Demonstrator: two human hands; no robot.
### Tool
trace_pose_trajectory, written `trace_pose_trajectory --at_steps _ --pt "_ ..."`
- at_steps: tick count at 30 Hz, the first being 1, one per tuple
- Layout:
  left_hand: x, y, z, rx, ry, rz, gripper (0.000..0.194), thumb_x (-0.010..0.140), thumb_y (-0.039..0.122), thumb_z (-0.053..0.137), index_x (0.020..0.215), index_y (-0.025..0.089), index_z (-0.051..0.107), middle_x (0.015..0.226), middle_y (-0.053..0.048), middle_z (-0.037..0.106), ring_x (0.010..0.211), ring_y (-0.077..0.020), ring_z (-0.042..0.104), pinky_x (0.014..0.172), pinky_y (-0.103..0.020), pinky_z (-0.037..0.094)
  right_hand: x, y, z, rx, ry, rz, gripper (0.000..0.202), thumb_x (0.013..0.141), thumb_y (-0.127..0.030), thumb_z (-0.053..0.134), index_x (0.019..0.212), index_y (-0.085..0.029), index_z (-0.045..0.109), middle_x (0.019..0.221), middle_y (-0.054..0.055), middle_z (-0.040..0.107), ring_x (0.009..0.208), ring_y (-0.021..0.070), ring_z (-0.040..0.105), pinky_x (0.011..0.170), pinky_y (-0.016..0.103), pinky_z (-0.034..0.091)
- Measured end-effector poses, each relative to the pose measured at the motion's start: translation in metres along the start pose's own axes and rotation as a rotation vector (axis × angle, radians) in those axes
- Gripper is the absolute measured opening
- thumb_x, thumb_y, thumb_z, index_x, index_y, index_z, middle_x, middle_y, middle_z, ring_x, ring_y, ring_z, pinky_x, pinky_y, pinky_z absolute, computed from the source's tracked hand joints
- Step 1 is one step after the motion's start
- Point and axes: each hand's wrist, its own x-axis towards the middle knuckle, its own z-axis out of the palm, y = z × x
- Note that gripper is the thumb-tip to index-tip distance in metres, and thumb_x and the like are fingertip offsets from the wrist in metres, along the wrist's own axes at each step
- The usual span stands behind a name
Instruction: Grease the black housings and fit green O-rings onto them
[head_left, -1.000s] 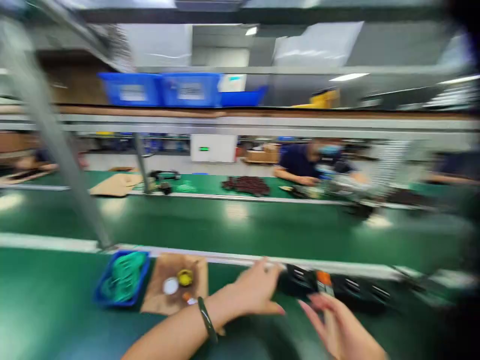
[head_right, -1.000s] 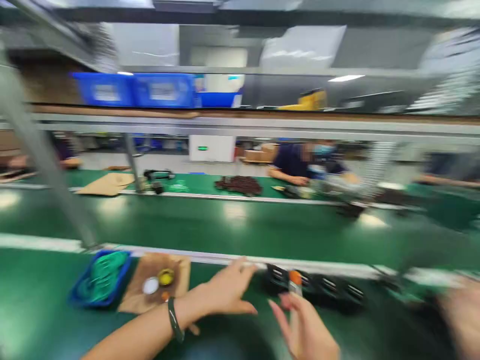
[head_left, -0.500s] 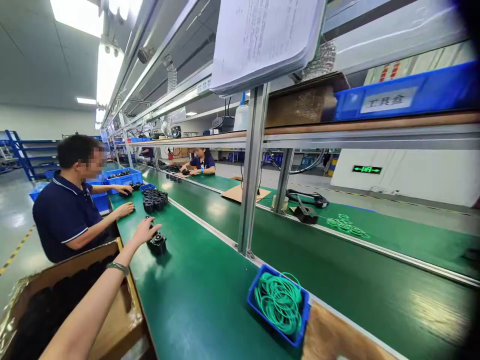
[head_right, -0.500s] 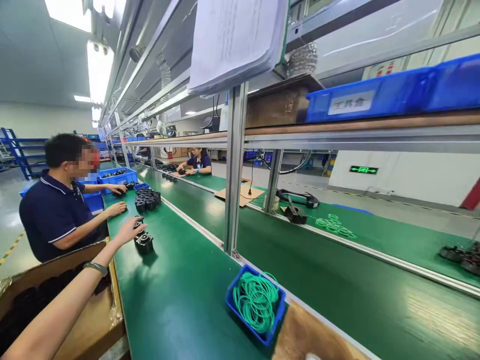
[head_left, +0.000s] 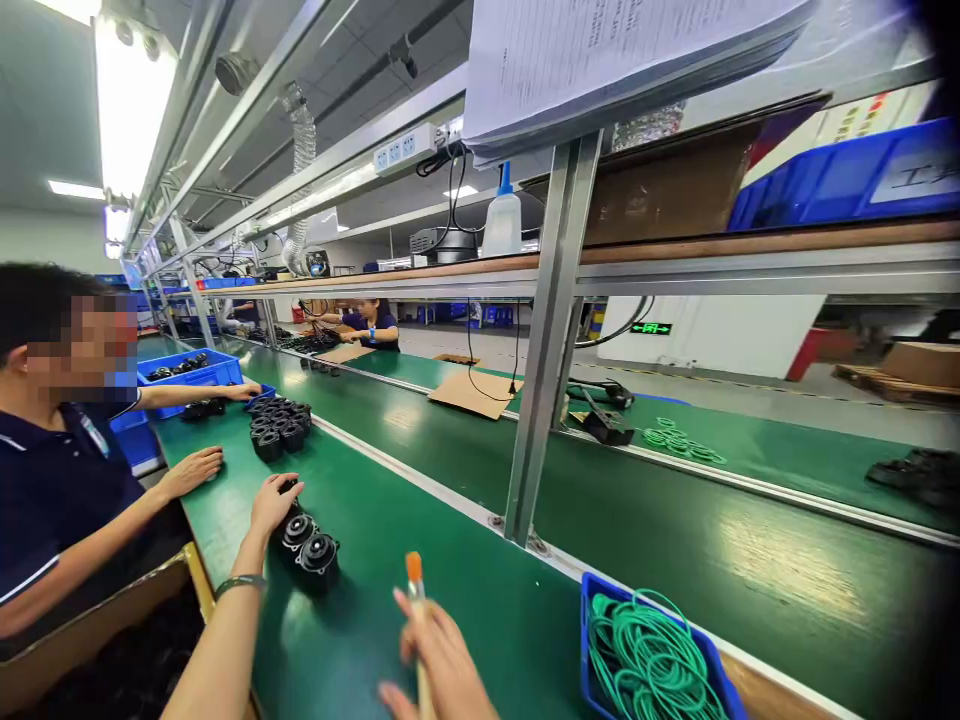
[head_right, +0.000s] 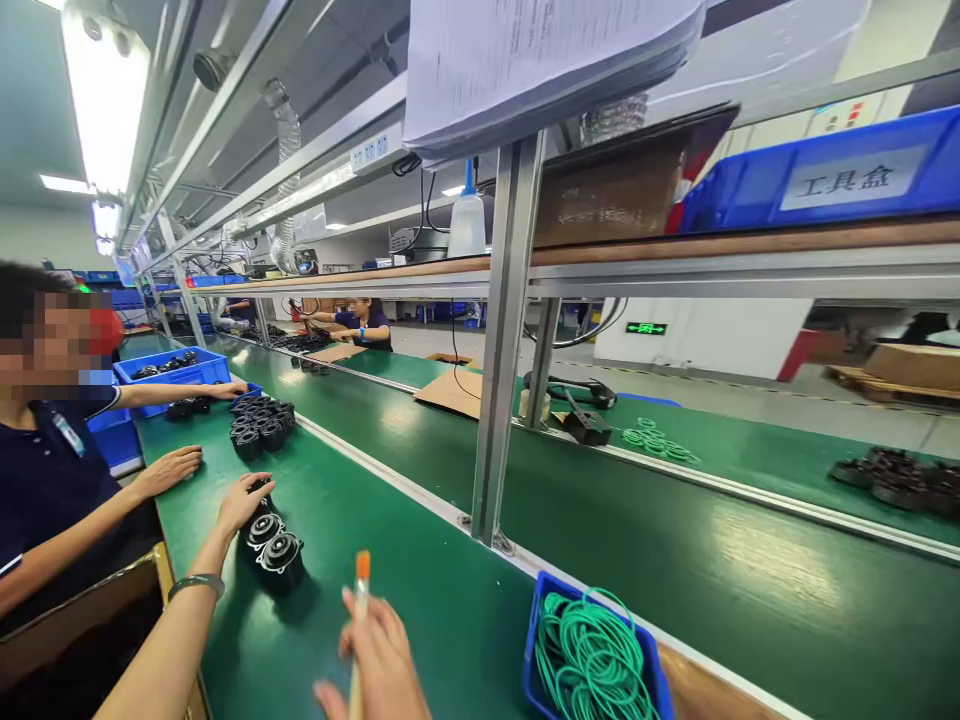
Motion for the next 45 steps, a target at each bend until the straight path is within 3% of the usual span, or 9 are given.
trace_pose_trajectory --at_steps 4,7,12,18,22,27,35,40,45 --pt "-0.037 0.029 0.019 0.004 -0.023 0.016 0.033 0.094 0.034 0.061 0.123 0.018 0.058 0.127 -0.009 0.06 0.108 -0.0236 0.063 0.091 -0.046 0.054 0.059 -0.018 0.042 0.007 -0.038 0.117 0.048 0.067 -0.02 0.084 0.109 -0.021 0.059 0.121 0.011 0.063 0.13 0.0354 0.047 0.107 0.055 0.042" --pt "-0.084 0.062 0.034 0.014 -0.048 0.032 0.034 0.093 0.035 0.061 0.123 0.018 0.058 0.131 -0.009 0.058 0.114 -0.0254 0.06 0.096 -0.049 0.051 0.049 -0.022 0.039 -0.026 -0.038 0.171 0.038 0.067 -0.018 0.083 0.096 -0.019 0.058 0.119 0.014 0.063 0.12 0.0345 0.055 0.102 0.052 0.046" --pt "-0.184 0.114 0.05 0.013 -0.101 0.047 0.046 0.099 0.048 0.037 0.128 0.02 0.06 0.131 -0.02 0.051 0.136 -0.0376 0.043 0.099 -0.054 0.046 -0.037 -0.023 -0.028 -0.064 -0.098 0.164 0.028 0.072 -0.016 0.076 0.092 -0.02 0.058 0.093 0.005 0.067 0.099 0.025 0.065 0.093 0.038 0.052" --pt "-0.271 0.161 0.043 0.002 -0.157 0.061 0.066 0.096 0.06 0.026 0.141 0.017 0.047 0.144 -0.028 0.037 0.135 -0.0487 0.039 0.093 -0.066 0.044 -0.097 -0.031 -0.116 -0.07 -0.185 0.092 0.03 0.075 -0.031 0.079 0.093 -0.022 0.058 0.099 0.004 0.068 0.107 0.0222 0.064 0.091 0.03 0.051" --pt "-0.293 0.173 0.019 0.013 -0.152 0.369 0.065 0.091 0.052 0.049 0.146 0.018 0.041 0.157 -0.021 0.03 0.145 -0.0418 0.027 0.111 -0.068 0.024 -0.108 -0.02 -0.164 -0.247 0.019 0.18 0.01 0.09 -0.027 0.063 0.092 -0.023 0.055 0.102 0.006 0.067 0.097 0.0206 0.065 0.084 0.031 0.051" --pt "-0.313 0.194 0.001 0.008 -0.583 0.797 0.073 0.07 0.037 0.079 0.138 0.032 0.051 0.145 -0.009 0.054 0.142 -0.0349 0.039 0.119 -0.063 0.0 -0.106 0.023 -0.209 -0.459 0.269 0.381 0.011 0.084 -0.014 0.054 0.083 -0.022 0.048 0.084 0.007 0.061 0.08 0.0251 0.059 0.071 0.035 0.045" --pt "-0.341 0.221 0.02 -0.017 -0.755 0.836 0.07 0.072 0.017 0.073 0.138 0.026 0.052 0.122 -0.011 0.069 0.117 -0.0307 0.063 0.117 -0.055 0.029 -0.095 0.044 -0.21 -0.447 0.345 0.482 0.016 0.079 -0.014 0.053 0.072 -0.024 0.042 0.063 -0.001 0.055 0.058 0.0186 0.055 0.06 0.028 0.038" --pt "-0.375 0.201 0.043 -0.367 -0.801 0.762 0.082 0.077 0.019 0.068 0.15 0.026 0.031 0.127 -0.011 0.065 0.118 -0.0299 0.06 0.098 -0.044 0.052 -0.114 0.001 -0.228 -0.307 0.388 0.494 0.021 0.088 -0.032 0.053 0.077 -0.024 0.038 0.073 0.001 0.063 0.063 0.0165 0.06 0.06 0.025 0.046" --pt "-0.402 0.182 0.072 -0.725 -0.686 0.54 0.079 0.073 0.022 0.074 0.143 0.028 0.038 0.138 -0.011 0.057 0.122 -0.0292 0.06 0.104 -0.044 0.051 -0.152 -0.045 -0.213 0.066 0.151 0.593 0.026 0.087 -0.031 0.061 0.074 -0.024 0.039 0.075 0.0 0.068 0.065 0.0154 0.064 0.06 0.024 0.049"
